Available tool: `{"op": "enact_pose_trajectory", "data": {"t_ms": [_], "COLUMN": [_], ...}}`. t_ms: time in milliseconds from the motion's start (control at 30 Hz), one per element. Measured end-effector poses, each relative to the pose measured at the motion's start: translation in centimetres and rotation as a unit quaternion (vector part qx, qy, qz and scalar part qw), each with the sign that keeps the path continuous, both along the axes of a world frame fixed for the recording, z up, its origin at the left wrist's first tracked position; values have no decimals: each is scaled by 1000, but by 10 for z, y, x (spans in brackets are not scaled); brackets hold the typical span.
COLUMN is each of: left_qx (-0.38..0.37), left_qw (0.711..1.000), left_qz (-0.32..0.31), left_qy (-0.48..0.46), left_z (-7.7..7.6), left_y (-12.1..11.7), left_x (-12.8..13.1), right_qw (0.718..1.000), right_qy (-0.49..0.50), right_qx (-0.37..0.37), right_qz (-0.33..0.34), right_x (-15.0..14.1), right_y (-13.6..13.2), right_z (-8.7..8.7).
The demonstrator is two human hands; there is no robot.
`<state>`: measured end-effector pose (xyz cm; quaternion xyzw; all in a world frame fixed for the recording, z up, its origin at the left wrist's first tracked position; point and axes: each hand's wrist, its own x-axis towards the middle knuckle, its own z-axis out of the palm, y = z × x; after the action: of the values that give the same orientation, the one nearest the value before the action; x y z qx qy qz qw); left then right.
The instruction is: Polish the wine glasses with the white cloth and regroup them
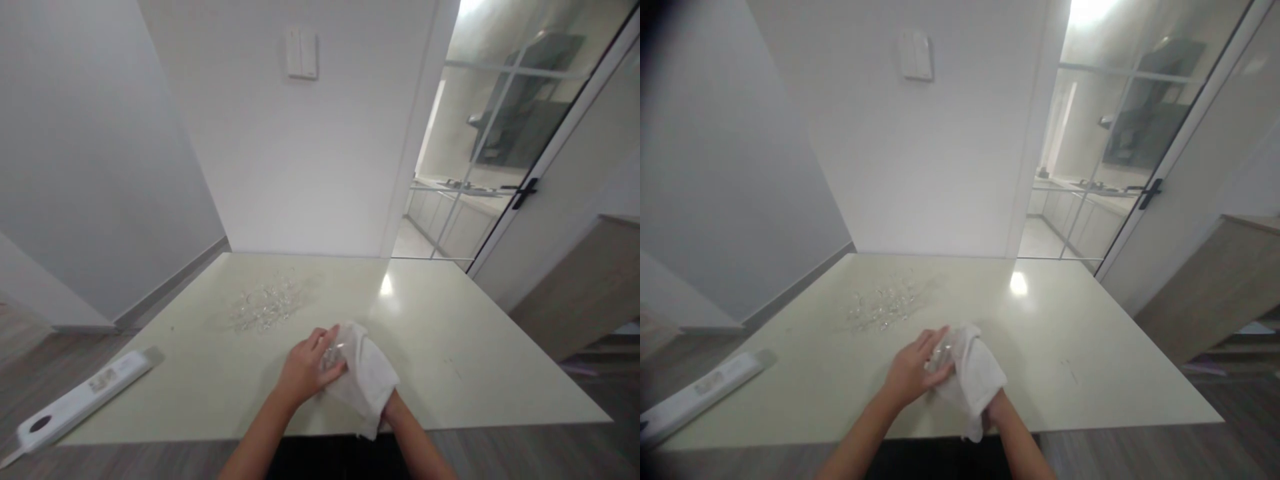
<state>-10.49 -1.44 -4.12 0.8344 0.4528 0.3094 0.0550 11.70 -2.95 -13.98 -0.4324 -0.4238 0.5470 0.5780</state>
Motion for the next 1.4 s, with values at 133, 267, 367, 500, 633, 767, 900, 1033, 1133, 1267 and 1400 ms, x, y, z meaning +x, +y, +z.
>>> {"op": "enact_pose_trajectory", "data": {"t_ms": [133,267,367,500,633,767,900,1033,1133,1267,1400], "left_qx": [-39,-2,-41,-141,-272,-325,-321,-318,-318,-323,-320], "left_qw": [992,996,989,966,897,848,851,855,856,855,854], "left_qz": [-86,-87,-76,-73,-27,24,18,13,14,11,11], "left_qy": [87,-21,-122,-206,-346,-417,-416,-410,-408,-405,-410], "left_z": [-6,-22,-33,-40,-45,-46,-46,-47,-49,-50,-53], "left_y": [16,27,29,31,39,42,42,43,43,43,43], "left_x": [27,24,20,18,16,16,17,17,16,16,16], "right_qw": [999,982,977,989,999,996,996,996,995,996,995], "right_qy": [40,135,142,90,-5,-52,-55,-57,-67,-62,-64], "right_qx": [18,-80,-99,-88,6,65,66,67,68,58,60], "right_qz": [-9,-107,-121,-74,-35,-21,-28,-31,-22,-19,-37], "right_x": [-26,-29,-24,-22,-24,-25,-24,-25,-26,-26,-25], "right_y": [20,28,29,24,19,19,21,22,23,24,24], "right_z": [28,32,26,23,27,25,19,19,20,15,13]}}
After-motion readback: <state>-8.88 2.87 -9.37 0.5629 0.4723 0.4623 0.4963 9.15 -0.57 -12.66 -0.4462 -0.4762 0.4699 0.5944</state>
